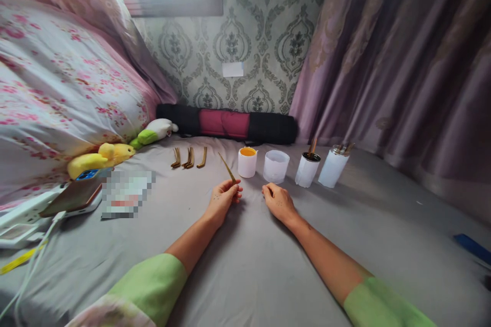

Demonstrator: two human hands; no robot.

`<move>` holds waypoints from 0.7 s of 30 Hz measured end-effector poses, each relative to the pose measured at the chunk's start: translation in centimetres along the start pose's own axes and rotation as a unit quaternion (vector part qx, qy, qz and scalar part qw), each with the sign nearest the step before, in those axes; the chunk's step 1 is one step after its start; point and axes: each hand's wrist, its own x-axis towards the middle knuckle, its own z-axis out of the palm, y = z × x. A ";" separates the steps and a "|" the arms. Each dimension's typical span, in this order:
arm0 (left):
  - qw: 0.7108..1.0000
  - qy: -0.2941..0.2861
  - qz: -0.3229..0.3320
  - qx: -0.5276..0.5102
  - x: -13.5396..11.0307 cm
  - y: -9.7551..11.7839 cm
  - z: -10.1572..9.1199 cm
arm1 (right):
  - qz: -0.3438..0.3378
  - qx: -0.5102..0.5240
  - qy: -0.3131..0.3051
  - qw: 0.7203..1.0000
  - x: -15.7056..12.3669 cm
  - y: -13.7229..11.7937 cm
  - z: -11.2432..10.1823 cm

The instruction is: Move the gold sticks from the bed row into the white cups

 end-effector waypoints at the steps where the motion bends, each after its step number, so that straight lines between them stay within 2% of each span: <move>1: 1.000 -0.003 0.006 0.009 -0.1 0.0 0.0 | -0.002 0.005 0.001 1.000 0.0 0.0 0.0; 11: 0.991 -0.025 0.073 0.114 -0.7 0.2 0.6 | -0.012 0.036 0.006 0.999 -0.1 0.3 -0.1; 17: 0.977 -0.038 0.110 0.177 -0.6 -0.1 0.2 | -0.018 0.045 0.009 0.999 -0.1 0.4 0.0; 21: 0.963 -0.027 0.146 0.225 -0.6 -0.4 -0.1 | -0.023 0.051 0.011 0.998 0.0 0.6 0.1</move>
